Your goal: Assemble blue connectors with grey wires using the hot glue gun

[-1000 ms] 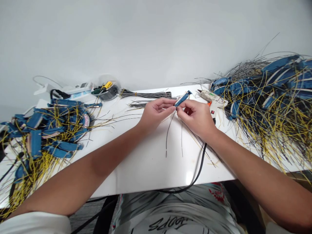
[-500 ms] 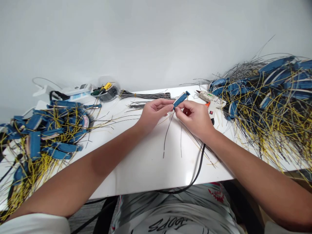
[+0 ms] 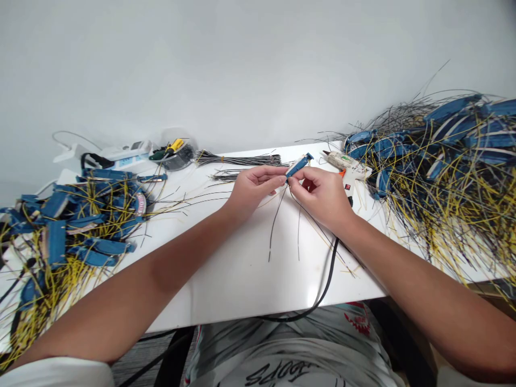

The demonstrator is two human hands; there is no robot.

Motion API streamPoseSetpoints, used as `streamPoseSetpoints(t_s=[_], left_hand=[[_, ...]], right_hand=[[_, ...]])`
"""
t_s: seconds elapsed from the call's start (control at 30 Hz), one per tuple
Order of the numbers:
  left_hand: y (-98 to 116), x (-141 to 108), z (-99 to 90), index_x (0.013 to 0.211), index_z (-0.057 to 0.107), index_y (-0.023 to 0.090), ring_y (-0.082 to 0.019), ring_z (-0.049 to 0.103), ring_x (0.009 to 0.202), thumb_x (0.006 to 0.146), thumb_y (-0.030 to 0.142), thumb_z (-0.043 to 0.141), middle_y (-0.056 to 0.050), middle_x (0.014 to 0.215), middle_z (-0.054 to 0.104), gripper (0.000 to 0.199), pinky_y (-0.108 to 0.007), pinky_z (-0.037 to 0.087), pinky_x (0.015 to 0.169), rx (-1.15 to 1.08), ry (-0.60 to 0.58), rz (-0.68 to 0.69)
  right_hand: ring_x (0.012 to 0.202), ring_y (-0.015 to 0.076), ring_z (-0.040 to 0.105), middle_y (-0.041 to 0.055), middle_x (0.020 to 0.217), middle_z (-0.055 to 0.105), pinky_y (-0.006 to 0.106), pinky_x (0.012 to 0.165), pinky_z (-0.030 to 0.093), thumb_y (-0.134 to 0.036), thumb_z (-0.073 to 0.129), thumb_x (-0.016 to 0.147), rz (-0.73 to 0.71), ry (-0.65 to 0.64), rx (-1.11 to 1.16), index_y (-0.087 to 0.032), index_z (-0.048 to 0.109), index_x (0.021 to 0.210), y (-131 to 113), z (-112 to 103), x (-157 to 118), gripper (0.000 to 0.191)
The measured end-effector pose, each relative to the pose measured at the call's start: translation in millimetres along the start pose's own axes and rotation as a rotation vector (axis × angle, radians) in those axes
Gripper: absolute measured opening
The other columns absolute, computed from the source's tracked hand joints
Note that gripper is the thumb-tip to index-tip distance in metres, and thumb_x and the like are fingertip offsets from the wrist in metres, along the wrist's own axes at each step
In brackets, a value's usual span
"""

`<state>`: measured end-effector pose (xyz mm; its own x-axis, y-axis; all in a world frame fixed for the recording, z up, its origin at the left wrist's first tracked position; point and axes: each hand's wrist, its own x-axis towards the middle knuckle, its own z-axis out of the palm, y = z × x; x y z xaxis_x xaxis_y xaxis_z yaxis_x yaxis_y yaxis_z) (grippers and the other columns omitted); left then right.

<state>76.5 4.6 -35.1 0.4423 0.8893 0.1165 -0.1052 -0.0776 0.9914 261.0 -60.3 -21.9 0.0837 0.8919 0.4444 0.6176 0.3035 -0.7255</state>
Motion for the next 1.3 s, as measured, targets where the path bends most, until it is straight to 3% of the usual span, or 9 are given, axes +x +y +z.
streamPoseSetpoints(t_s=[0.23,0.53,0.97,1.3], left_hand=[[-1.7,-0.7,-1.6,0.113,0.085,0.023,-0.018,0.075,0.094,0.079,0.041,0.092,-0.009,0.107,0.083,0.039,-0.026,0.058,0.074,0.003,-0.024,-0.011],[0.6,-3.5,3.5,0.114,0.083,0.020,-0.023,0.077,0.105,0.077,0.042,0.094,-0.012,0.114,0.082,0.044,-0.032,0.062,0.087,0.000,-0.033,0.031],[3.0,-1.3,0.8,0.109,0.085,0.020,-0.018,0.075,0.090,0.091,0.037,0.078,-0.009,0.102,0.082,0.026,-0.027,0.057,0.070,0.040,-0.004,0.023],[2.8,-2.3,1.6,0.110,0.084,0.020,-0.019,0.074,0.092,0.088,0.037,0.080,-0.008,0.099,0.081,0.029,-0.027,0.058,0.069,0.037,-0.011,0.017]], right_hand=[[0.058,0.0137,0.051,-0.0020,0.064,0.061,0.030,0.062,0.038,-0.024,0.067,0.089,0.021,-0.001,0.003,-0.020,0.073,0.078,0.2,-0.1,-0.2,0.013],[0.058,0.0134,0.050,-0.0016,0.065,0.062,0.030,0.061,0.038,-0.024,0.067,0.087,0.035,-0.011,-0.005,-0.020,0.072,0.078,1.5,0.0,0.9,0.012],[0.064,0.0157,0.054,0.0018,0.076,0.071,0.031,0.064,0.041,-0.023,0.066,0.088,0.044,-0.050,0.042,-0.021,0.073,0.081,-1.9,-2.2,1.0,0.010],[0.062,0.0138,0.048,-0.0005,0.070,0.060,0.030,0.061,0.037,-0.028,0.064,0.091,0.076,-0.076,0.097,-0.021,0.064,0.076,-1.2,-0.9,-0.5,0.017]])
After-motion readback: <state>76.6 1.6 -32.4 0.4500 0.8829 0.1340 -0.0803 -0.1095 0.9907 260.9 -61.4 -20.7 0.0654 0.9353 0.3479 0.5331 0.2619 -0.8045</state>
